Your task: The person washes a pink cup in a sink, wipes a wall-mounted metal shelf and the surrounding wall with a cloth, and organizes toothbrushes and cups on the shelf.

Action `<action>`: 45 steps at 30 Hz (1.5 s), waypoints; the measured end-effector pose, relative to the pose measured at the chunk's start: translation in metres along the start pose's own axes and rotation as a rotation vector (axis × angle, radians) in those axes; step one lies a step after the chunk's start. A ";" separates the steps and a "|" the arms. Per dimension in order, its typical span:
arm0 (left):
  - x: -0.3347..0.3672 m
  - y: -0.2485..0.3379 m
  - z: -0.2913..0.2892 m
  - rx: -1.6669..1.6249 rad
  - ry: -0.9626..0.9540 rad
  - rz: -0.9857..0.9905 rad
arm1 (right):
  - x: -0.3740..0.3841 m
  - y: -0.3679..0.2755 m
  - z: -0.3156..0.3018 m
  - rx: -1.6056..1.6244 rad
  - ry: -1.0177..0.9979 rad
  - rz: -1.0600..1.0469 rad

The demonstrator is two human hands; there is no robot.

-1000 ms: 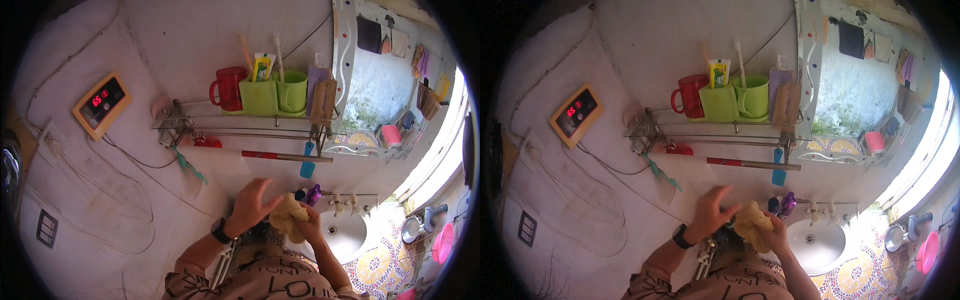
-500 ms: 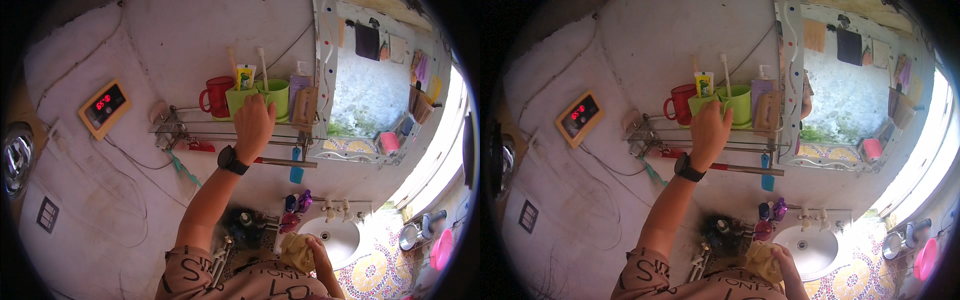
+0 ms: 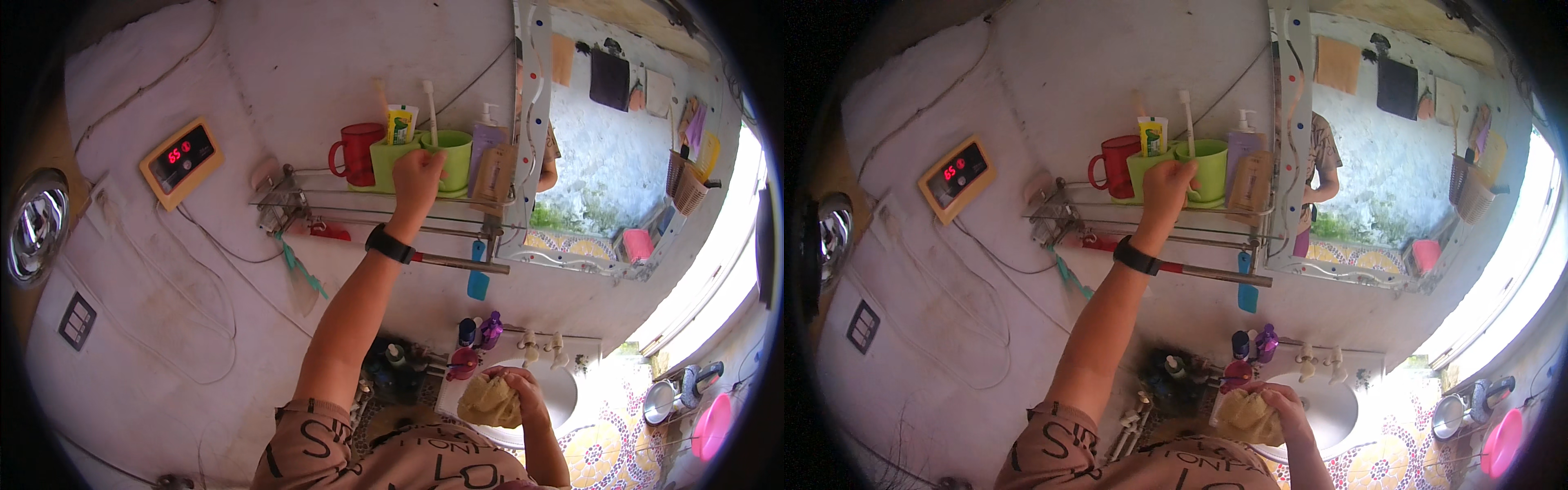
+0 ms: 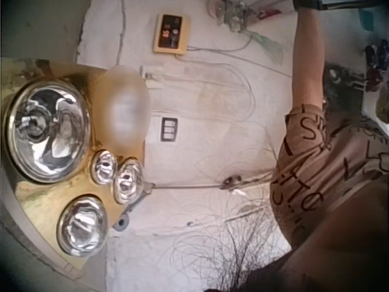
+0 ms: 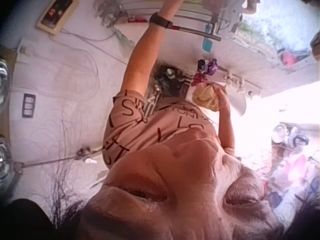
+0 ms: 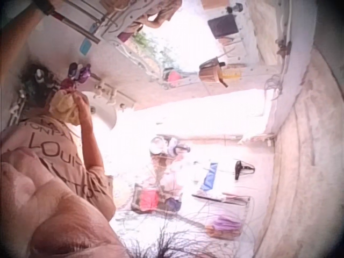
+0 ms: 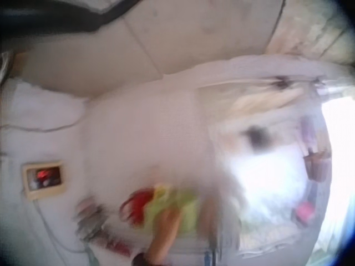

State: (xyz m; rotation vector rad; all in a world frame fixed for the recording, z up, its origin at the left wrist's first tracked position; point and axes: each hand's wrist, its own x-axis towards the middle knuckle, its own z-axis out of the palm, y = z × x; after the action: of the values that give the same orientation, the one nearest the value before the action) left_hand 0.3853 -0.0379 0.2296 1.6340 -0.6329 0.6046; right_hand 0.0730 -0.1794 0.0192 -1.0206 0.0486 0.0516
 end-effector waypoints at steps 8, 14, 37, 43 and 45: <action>0.003 0.022 0.000 -0.150 0.048 -0.027 | 0.002 0.033 -0.018 0.129 -0.038 0.055; 0.006 0.029 -0.002 -0.128 0.098 0.051 | 0.005 0.008 0.003 0.027 0.033 -0.117; 0.055 -0.063 0.012 0.812 0.168 0.617 | 0.019 0.049 -0.052 -0.062 0.399 -0.006; -0.004 -0.003 -0.001 -0.105 -0.038 -0.215 | -0.029 0.053 -0.065 -0.008 0.488 -0.003; 0.004 -0.010 0.003 -0.055 -0.023 -0.150 | -0.031 0.059 -0.084 -0.011 0.524 0.034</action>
State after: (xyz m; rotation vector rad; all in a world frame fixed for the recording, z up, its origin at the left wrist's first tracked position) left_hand 0.3956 -0.0402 0.2253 1.6225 -0.5338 0.4556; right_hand 0.0372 -0.2209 -0.0727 -1.0228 0.5430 -0.1864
